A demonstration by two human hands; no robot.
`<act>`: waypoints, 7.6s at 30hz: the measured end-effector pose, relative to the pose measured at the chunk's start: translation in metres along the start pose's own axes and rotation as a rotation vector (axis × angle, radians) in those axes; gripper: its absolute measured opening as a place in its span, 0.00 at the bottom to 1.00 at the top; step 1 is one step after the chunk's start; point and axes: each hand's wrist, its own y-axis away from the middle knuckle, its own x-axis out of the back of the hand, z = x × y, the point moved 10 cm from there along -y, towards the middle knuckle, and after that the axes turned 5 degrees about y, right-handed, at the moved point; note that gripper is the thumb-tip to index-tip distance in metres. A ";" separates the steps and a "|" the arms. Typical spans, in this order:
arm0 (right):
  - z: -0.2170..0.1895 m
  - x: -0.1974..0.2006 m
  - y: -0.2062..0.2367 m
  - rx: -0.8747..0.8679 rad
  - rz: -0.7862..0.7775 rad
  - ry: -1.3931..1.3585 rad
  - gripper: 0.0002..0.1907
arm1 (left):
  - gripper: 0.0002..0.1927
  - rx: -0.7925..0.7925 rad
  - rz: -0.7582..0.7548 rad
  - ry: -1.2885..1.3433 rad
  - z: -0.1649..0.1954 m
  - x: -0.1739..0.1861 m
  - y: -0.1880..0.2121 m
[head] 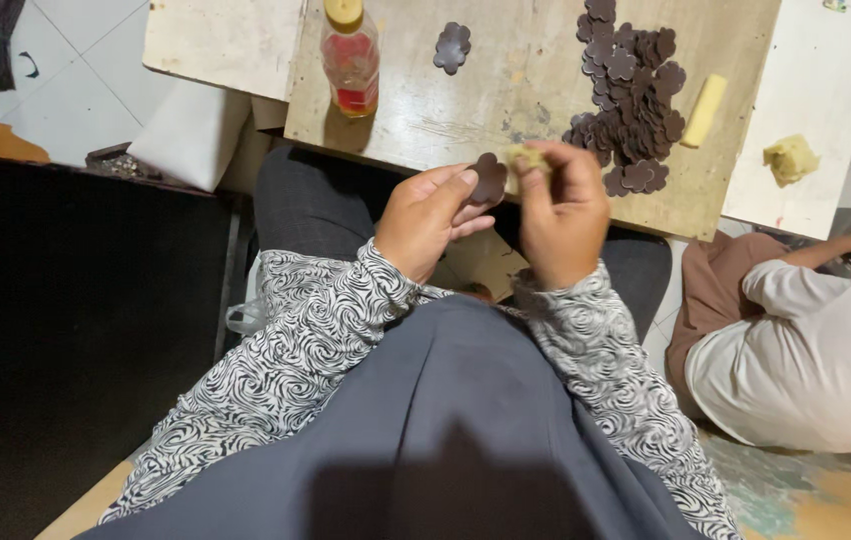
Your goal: The person sits on the floor and assembles small flower-shaped decorative pieces by pressing a dark brown cutout onto a pale yellow foam base. They handle the pieces one at a time, occasionally adjusting the position of a bottle and a foam block on the table.
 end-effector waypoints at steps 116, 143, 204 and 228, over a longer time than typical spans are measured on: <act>-0.010 0.011 0.009 0.122 -0.043 0.368 0.09 | 0.20 -0.188 -0.034 -0.089 0.033 -0.003 0.015; 0.242 0.029 0.087 -0.854 -0.179 -0.604 0.14 | 0.15 -0.044 0.340 -0.199 -0.015 0.080 -0.074; 0.210 0.092 0.048 -0.412 0.284 -0.506 0.12 | 0.26 -0.186 0.217 -1.370 -0.048 -0.083 -0.148; 0.193 0.090 0.042 -0.386 0.259 -0.394 0.11 | 0.18 -0.020 -0.084 -0.185 -0.042 -0.038 -0.144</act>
